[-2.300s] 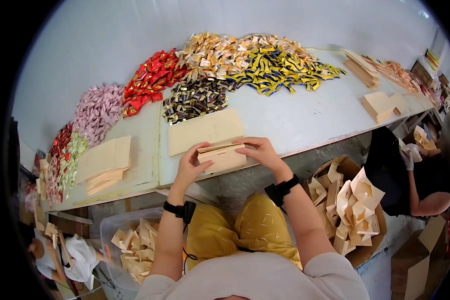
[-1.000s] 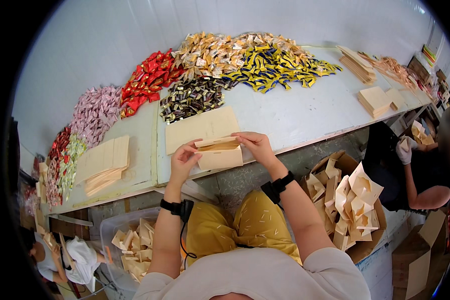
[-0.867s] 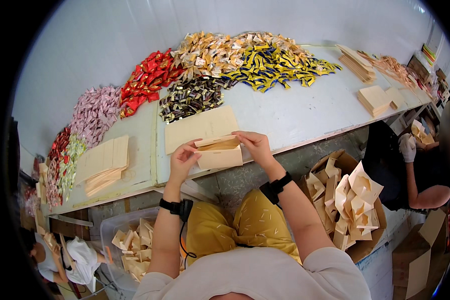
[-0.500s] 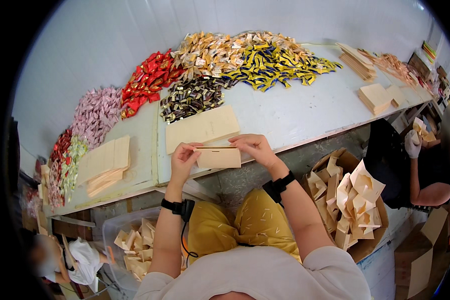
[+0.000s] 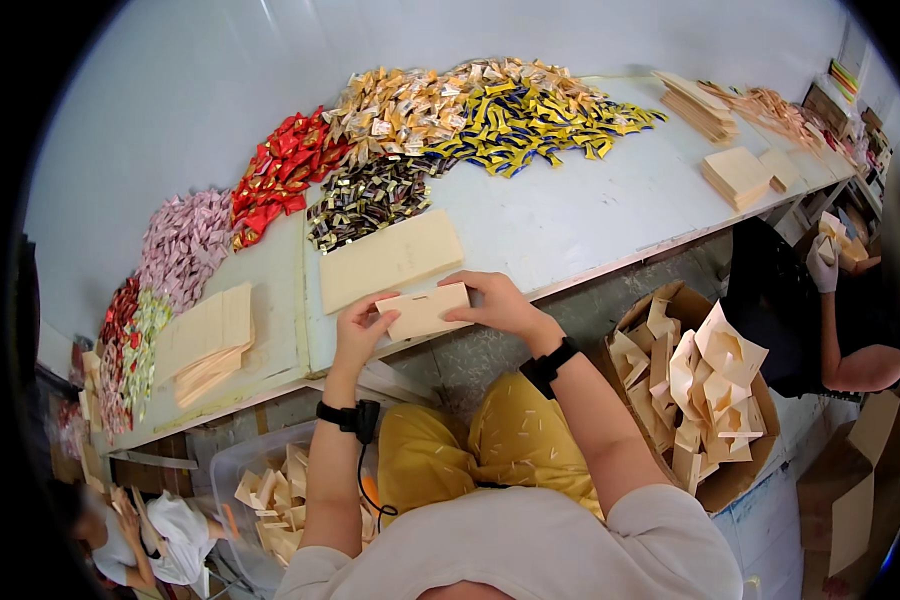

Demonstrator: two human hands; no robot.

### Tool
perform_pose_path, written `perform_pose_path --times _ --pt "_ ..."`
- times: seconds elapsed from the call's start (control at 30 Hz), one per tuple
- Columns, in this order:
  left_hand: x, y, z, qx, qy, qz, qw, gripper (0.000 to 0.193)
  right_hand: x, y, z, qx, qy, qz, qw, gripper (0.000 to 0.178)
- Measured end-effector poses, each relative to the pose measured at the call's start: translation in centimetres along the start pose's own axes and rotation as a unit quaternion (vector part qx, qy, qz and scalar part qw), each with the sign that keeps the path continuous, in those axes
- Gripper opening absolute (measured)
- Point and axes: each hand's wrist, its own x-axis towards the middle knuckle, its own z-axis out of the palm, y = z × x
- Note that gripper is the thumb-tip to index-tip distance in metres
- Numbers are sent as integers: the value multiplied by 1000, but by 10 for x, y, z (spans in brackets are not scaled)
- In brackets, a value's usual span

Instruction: The person repeatedly folds flat beige paper sheets into small pouches by hand, pressing the edges to form creases and tucking flaps to close them. Finished pouches are placed into a clear plastic bin on the floor.

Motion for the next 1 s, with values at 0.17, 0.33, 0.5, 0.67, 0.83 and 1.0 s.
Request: perform_pose_path --times 0.17,0.33,0.5,0.67,0.83,1.0 --pt "3 21 0 106 -48 -55 992 40 -2 15 1 -34 6 -6 999 42" --pt "-9 16 8 -7 18 32 999 43 -6 -6 8 18 64 -25 998 62" --pt "-55 27 44 -330 94 28 939 48 -32 -96 24 232 100 -166 953 75" --pt "-67 46 75 -418 -33 72 905 33 -54 -162 27 28 165 -296 940 68" --pt "-71 52 85 -467 -82 139 869 26 -64 -165 28 -21 197 -338 920 65" --pt "-76 57 84 -462 -41 115 878 26 -65 -165 29 -21 200 -347 916 62"
